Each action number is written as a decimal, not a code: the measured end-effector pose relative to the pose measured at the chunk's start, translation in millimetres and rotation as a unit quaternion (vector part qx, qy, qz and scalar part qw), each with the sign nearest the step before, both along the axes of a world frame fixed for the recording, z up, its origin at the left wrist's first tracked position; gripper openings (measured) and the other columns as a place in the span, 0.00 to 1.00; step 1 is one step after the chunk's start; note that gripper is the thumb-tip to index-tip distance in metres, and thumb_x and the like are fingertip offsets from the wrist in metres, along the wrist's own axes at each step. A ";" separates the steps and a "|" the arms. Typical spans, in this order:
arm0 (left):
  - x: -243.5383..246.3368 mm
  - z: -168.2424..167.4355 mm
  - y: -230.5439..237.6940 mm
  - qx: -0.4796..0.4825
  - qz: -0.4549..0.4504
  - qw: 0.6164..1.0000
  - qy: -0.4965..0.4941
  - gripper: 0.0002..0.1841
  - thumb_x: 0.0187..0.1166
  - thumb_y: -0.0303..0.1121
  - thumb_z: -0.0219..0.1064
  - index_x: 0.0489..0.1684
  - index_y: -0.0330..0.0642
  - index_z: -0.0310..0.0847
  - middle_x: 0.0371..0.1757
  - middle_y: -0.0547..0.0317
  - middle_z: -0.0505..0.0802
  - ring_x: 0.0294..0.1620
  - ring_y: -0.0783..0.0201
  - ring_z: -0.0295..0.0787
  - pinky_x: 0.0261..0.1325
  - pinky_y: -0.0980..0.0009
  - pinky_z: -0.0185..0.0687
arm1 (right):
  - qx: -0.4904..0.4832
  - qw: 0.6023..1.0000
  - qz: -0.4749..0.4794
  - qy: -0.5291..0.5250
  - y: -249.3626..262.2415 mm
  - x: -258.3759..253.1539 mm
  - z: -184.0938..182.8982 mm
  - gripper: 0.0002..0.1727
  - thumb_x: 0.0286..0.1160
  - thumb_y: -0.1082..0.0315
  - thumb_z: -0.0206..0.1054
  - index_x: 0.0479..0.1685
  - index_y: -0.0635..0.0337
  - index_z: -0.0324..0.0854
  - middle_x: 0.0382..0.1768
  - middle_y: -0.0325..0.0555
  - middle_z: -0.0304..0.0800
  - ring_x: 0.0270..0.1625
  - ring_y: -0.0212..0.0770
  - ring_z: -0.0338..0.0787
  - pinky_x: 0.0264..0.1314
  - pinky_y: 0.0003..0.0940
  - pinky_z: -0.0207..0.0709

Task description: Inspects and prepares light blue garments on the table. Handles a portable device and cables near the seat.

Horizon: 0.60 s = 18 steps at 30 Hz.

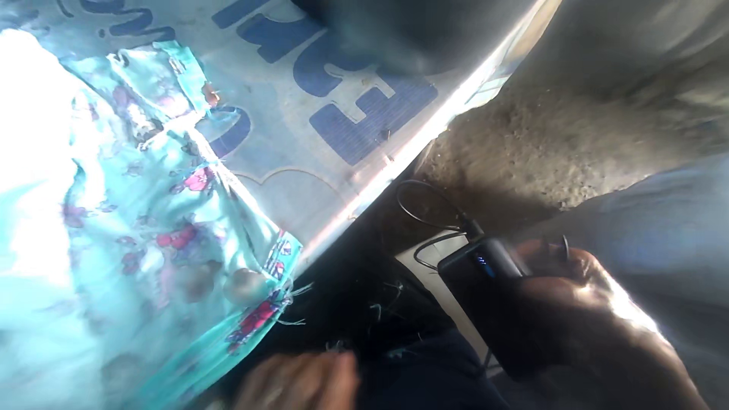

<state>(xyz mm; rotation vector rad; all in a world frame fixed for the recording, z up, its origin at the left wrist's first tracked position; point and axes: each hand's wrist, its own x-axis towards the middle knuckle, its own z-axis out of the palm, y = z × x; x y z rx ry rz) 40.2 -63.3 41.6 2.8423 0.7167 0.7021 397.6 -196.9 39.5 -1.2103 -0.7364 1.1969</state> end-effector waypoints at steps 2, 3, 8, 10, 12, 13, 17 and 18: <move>51.9 -31.5 -2.6 -0.042 -0.105 0.992 0.057 0.11 0.85 0.39 0.62 0.53 0.49 0.87 0.43 0.58 0.93 0.45 0.55 0.90 0.50 0.58 0.82 | -0.014 1.000 -0.013 -0.002 1.9 5.5 -5.0 0.11 0.71 0.64 0.74 0.51 0.49 0.92 0.32 0.25 0.91 0.26 0.16 0.82 0.26 0.11 0.76; 72.3 -47.9 -2.1 -0.049 -0.150 0.984 0.082 0.11 0.85 0.39 0.61 0.54 0.50 0.88 0.44 0.58 0.94 0.43 0.55 0.91 0.46 0.58 0.84 | -0.026 0.999 -0.025 -0.007 2.9 8.0 -6.9 0.10 0.70 0.64 0.74 0.49 0.49 0.92 0.31 0.25 0.91 0.25 0.16 0.82 0.26 0.12 0.77; 148.0 -86.2 -1.0 -0.116 -0.262 0.949 0.130 0.13 0.85 0.41 0.63 0.61 0.51 0.86 0.35 0.57 0.91 0.33 0.56 0.91 0.36 0.60 0.86 | -0.062 0.995 -0.057 -0.051 7.0 28.6 -23.0 0.11 0.70 0.71 0.68 0.48 0.53 0.92 0.29 0.30 0.92 0.23 0.20 0.83 0.26 0.15 0.78; 172.0 -86.7 -1.3 -0.231 -0.272 0.905 0.229 0.16 0.87 0.41 0.61 0.64 0.45 0.83 0.42 0.49 0.93 0.42 0.48 0.93 0.44 0.51 0.88 | -0.114 0.987 -0.097 -0.058 13.1 28.0 -18.3 0.11 0.66 0.76 0.66 0.44 0.58 0.90 0.27 0.31 0.92 0.22 0.22 0.83 0.25 0.16 0.77; 191.4 -93.2 -0.1 -0.353 -0.283 0.829 0.329 0.21 0.90 0.43 0.57 0.74 0.45 0.78 0.58 0.44 0.92 0.63 0.42 0.88 0.64 0.42 0.79 | -0.139 0.982 -0.115 -0.055 14.8 30.2 -24.2 0.11 0.65 0.76 0.66 0.43 0.59 0.89 0.25 0.30 0.91 0.19 0.22 0.81 0.22 0.16 0.74; 197.4 -100.1 -0.8 -0.393 -0.296 0.800 0.344 0.23 0.89 0.43 0.58 0.80 0.48 0.75 0.63 0.44 0.91 0.67 0.43 0.86 0.68 0.40 0.76 | -0.132 0.983 -0.115 -0.050 13.3 33.4 -32.9 0.11 0.66 0.75 0.66 0.44 0.59 0.89 0.24 0.30 0.90 0.18 0.21 0.79 0.21 0.16 0.73; 203.5 -114.9 -6.0 -0.625 -0.343 0.655 0.251 0.26 0.86 0.28 0.60 0.84 0.37 0.64 0.69 0.41 0.87 0.63 0.48 0.90 0.68 0.48 0.82 | -0.093 0.991 -0.096 -0.025 3.7 52.3 -73.9 0.11 0.70 0.70 0.67 0.48 0.56 0.91 0.25 0.31 0.90 0.18 0.21 0.77 0.20 0.16 0.73; 201.2 -115.7 -6.5 -0.683 -0.348 0.608 0.207 0.27 0.84 0.25 0.59 0.84 0.36 0.63 0.72 0.41 0.85 0.64 0.51 0.89 0.68 0.54 0.83 | -0.099 0.989 -0.106 -0.023 3.9 54.1 -77.0 0.10 0.70 0.70 0.67 0.46 0.56 0.91 0.24 0.30 0.90 0.17 0.21 0.78 0.21 0.17 0.74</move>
